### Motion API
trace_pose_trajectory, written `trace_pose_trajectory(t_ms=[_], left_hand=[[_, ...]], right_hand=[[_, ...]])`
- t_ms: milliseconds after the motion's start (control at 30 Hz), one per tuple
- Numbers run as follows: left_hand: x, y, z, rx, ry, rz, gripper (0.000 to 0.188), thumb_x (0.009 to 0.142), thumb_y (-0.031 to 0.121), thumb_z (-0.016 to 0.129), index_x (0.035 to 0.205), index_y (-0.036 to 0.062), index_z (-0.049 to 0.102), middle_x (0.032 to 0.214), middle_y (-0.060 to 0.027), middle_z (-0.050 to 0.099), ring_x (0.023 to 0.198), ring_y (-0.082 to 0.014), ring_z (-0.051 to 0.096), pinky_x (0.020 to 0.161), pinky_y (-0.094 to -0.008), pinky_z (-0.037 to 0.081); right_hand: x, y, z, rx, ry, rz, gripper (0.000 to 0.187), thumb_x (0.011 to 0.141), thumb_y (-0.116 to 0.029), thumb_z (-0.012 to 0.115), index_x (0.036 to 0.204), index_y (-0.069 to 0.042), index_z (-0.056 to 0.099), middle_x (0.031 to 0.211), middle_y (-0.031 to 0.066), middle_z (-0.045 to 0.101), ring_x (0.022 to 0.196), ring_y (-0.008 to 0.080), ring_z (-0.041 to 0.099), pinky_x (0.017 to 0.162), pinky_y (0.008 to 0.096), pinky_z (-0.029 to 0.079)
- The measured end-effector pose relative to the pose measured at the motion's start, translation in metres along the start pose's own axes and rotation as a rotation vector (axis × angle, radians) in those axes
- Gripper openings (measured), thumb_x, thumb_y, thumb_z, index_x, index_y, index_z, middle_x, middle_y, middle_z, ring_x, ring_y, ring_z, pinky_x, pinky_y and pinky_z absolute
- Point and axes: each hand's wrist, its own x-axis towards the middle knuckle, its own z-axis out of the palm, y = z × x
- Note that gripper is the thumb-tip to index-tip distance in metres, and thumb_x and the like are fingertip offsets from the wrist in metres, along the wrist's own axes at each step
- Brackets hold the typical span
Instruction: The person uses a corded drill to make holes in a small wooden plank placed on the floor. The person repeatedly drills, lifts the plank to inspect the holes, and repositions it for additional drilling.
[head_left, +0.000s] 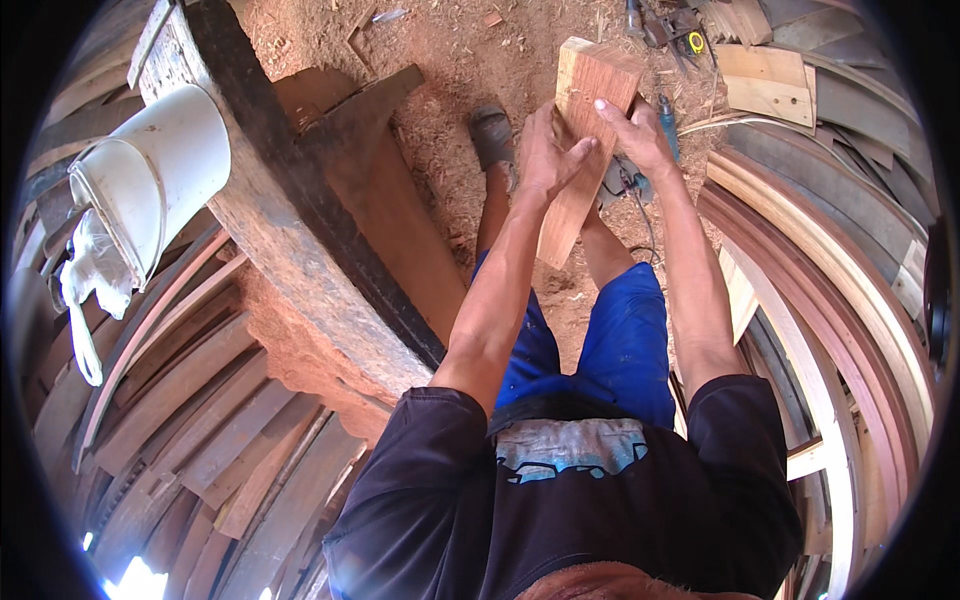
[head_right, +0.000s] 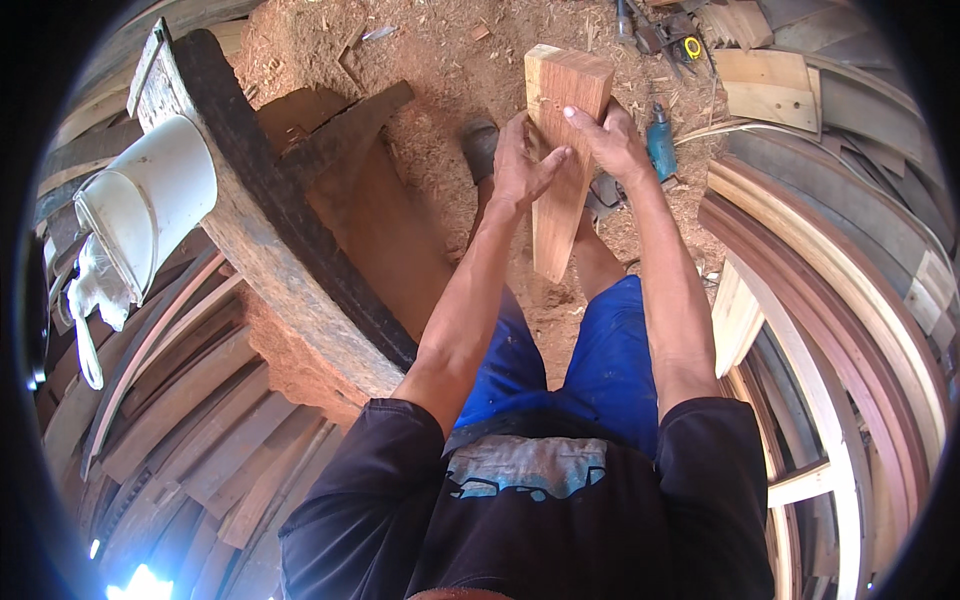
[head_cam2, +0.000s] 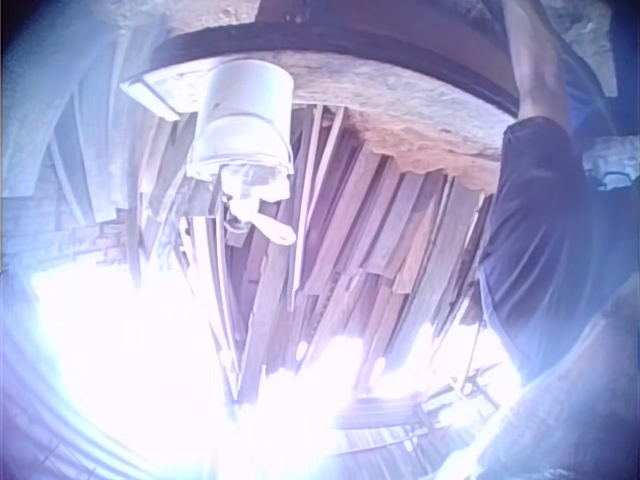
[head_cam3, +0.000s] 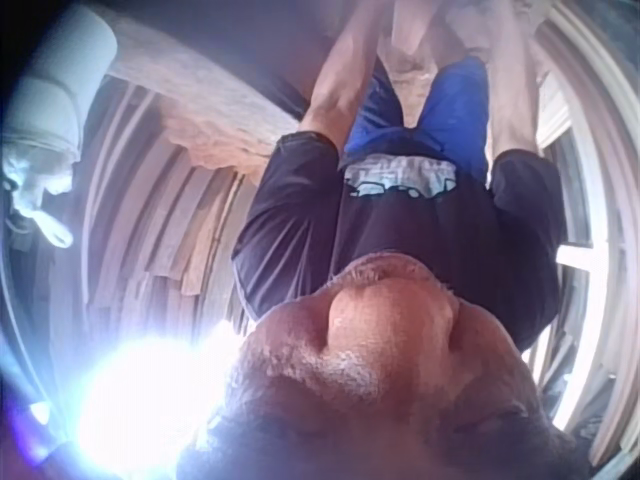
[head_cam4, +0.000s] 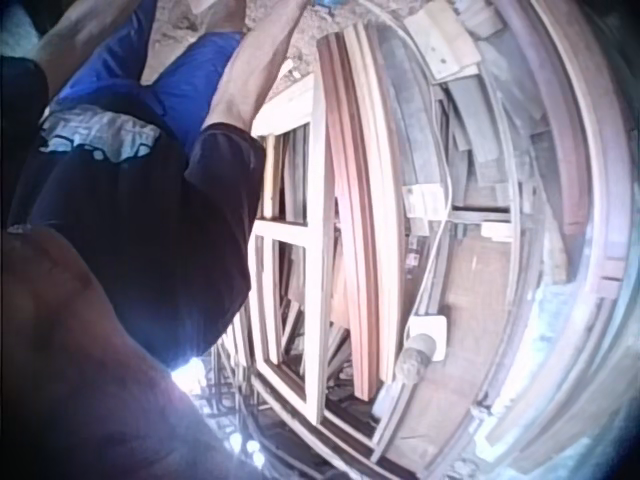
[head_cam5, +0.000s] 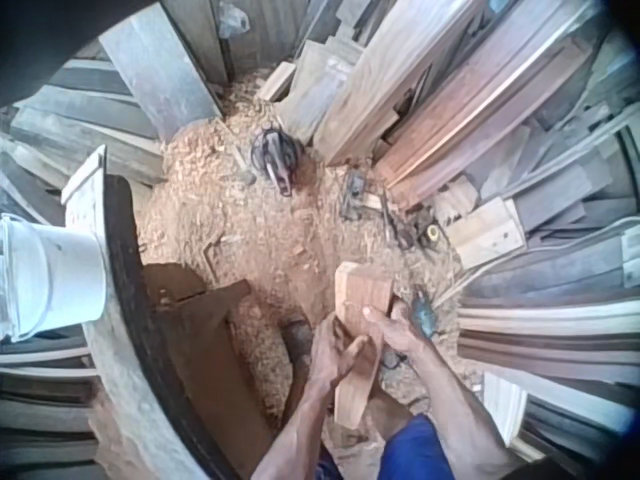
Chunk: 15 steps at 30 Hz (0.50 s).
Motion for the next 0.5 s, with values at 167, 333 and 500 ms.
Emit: trace_pose_trajectory(t_ms=[167,333,500], left_hand=[[0.007,0.014,-0.003,-0.032,-0.039,-0.094,0.091,0.071,0.039,0.092,0.140,0.0006,0.047,0.132,-0.0260,0.056,0.127,-0.0425,0.052,0.109,-0.0481,0.044],[0.000,0.015,0.003,0.039,-0.007,0.002,0.102,0.066,0.046,0.095,0.141,-0.0014,0.045,0.128,-0.0261,0.058,0.122,-0.0425,0.057,0.104,-0.0484,0.047],[-0.010,0.038,0.006,-0.016,0.001,0.277,0.067,0.065,0.037,0.089,0.116,0.0011,0.064,0.099,-0.0180,0.071,0.091,-0.0353,0.071,0.079,-0.0473,0.057]], right_hand=[[-0.001,0.024,0.014,0.054,0.245,-0.173,0.077,0.100,-0.064,0.055,0.129,0.008,0.059,0.125,0.0208,0.066,0.121,0.0273,0.059,0.102,0.0407,0.046],[-0.011,0.025,0.019,0.471,0.148,-0.158,0.078,0.102,-0.068,0.047,0.132,0.004,0.055,0.130,0.0153,0.060,0.117,0.0267,0.057,0.106,0.0402,0.043],[-0.071,0.004,0.037,0.286,0.085,-0.155,0.079,0.097,-0.055,0.065,0.143,0.004,0.040,0.132,0.0167,0.056,0.116,0.0290,0.061,0.100,0.0407,0.053]])
